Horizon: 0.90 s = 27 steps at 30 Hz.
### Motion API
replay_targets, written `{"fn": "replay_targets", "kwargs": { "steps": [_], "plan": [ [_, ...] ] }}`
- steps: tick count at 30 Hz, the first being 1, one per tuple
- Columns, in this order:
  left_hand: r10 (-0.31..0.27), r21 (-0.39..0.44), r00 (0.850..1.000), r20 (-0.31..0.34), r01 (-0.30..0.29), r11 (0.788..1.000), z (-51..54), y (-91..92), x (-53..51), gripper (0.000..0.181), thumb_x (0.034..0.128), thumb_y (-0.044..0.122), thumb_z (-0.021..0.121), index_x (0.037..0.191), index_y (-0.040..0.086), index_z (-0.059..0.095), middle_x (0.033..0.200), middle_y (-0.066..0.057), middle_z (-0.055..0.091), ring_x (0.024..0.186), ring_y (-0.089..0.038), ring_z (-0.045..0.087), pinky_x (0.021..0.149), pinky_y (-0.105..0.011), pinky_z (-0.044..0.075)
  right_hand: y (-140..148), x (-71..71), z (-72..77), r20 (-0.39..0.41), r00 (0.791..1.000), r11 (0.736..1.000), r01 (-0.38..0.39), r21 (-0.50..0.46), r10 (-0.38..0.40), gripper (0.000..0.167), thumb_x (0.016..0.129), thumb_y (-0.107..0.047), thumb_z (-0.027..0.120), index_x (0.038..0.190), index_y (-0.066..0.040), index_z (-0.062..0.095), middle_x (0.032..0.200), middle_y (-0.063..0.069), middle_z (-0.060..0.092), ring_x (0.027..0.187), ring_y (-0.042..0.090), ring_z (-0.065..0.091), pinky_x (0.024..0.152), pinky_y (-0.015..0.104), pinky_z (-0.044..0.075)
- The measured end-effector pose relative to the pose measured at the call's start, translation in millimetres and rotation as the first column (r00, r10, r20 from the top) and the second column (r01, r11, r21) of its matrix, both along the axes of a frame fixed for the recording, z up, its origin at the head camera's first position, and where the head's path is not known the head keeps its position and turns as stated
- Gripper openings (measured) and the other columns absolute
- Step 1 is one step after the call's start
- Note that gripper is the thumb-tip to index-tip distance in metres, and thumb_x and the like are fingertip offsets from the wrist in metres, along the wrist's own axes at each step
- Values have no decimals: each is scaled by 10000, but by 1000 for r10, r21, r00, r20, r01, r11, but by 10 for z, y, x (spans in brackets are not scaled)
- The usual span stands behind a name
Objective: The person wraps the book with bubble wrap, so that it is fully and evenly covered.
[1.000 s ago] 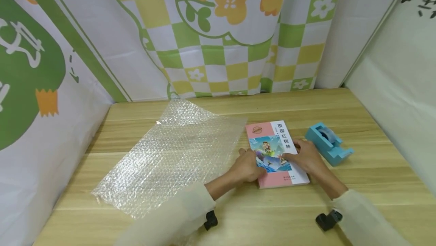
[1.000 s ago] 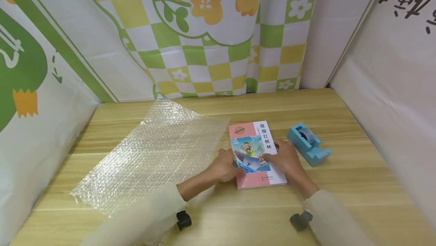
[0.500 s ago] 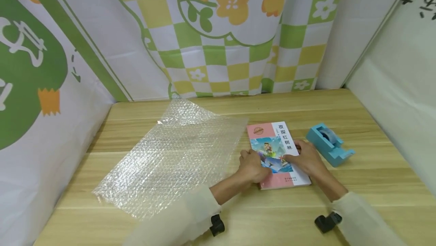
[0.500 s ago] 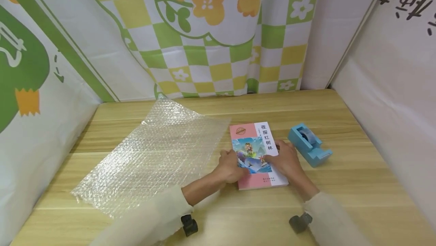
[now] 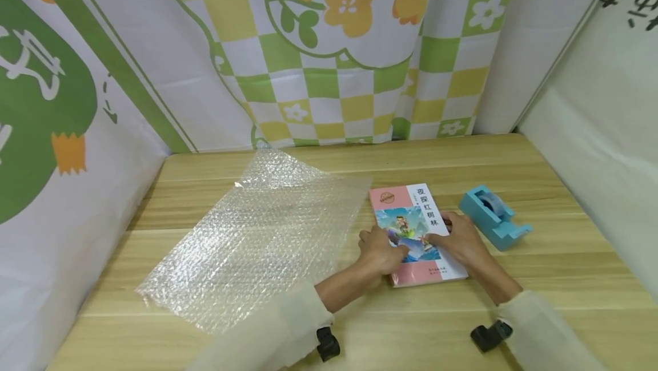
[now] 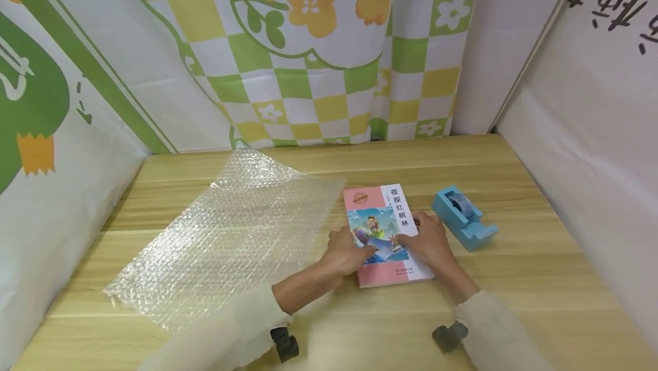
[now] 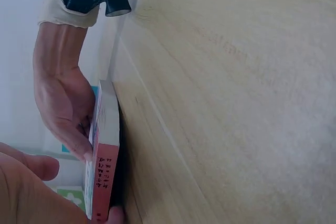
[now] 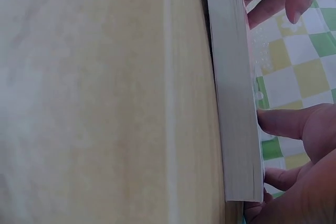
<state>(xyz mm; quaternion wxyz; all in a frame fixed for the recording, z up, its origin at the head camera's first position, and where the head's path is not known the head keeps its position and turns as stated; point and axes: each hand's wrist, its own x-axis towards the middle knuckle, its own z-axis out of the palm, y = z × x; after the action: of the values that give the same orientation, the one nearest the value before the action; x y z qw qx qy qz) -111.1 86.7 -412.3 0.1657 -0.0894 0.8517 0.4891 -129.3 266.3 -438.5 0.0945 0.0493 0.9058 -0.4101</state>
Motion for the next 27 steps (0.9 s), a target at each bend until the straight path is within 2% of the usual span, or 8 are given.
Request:
{"fn": "replay_targets", "kwargs": {
  "steps": [5,8,10,14,18,21,25,27],
  "plan": [
    [35,136,999,-11,-33,990,0,-13,-10,423,851,31,759,1205,-40,540,1111,-185,412,935,-271,519,820,-398,529,-11,6,3,0,1000,1000,3,-13,-3,646,926,-102,681,1403,198,366,1316,378,426,1158,474,454,927,561,451],
    [41,180,999,-29,-35,983,-19,-22,-19,423,845,-17,739,1217,-31,538,1105,-176,436,940,-255,529,810,-376,538,-12,9,7,-6,1000,1000,3,-16,-3,646,925,-102,679,1404,199,366,1304,376,429,1147,472,457,899,544,468],
    [58,206,998,-37,-49,977,-41,-28,-25,411,842,-62,703,1208,-21,521,1076,-165,483,941,-253,546,758,-390,561,-13,12,6,-3,1000,1000,8,-26,-8,656,925,-107,679,1411,197,360,1302,372,421,1152,469,440,893,537,469],
    [117,283,991,-63,-95,955,-108,-26,-36,436,808,-162,618,1180,8,468,1005,-134,570,934,-243,592,665,-374,576,-13,16,2,5,1000,999,17,-38,-17,668,929,-111,679,1424,192,348,1306,365,411,1163,461,414,898,529,463],
    [178,343,981,-81,-140,929,-184,-5,-32,467,765,-222,568,1135,40,456,979,-112,580,890,-220,606,621,-344,565,-7,20,-7,8,1000,999,14,-35,-14,676,929,-117,683,1429,190,346,1314,374,420,1162,461,428,914,536,458],
    [200,372,975,-97,-151,916,-206,7,-28,480,753,-237,556,1127,53,470,979,-86,596,893,-198,605,652,-324,556,11,29,-6,31,999,999,12,-51,-10,677,947,-134,663,1445,179,327,1318,375,390,1152,452,428,899,511,467],
    [206,431,972,-116,-137,892,-196,10,-26,484,771,-234,573,1158,42,483,999,-68,617,904,-191,606,736,-315,556,44,52,29,81,997,993,-2,-120,12,659,992,-141,598,1480,160,274,1301,347,334,1128,424,416,778,375,512],
    [209,466,971,-114,-133,875,-194,4,-19,484,775,-238,574,1165,34,484,1002,-68,617,887,-191,611,746,-316,562,48,63,55,89,995,986,-18,-168,33,637,1003,-128,573,1485,158,270,1287,340,374,1090,394,476,711,307,522]
  ]
}}
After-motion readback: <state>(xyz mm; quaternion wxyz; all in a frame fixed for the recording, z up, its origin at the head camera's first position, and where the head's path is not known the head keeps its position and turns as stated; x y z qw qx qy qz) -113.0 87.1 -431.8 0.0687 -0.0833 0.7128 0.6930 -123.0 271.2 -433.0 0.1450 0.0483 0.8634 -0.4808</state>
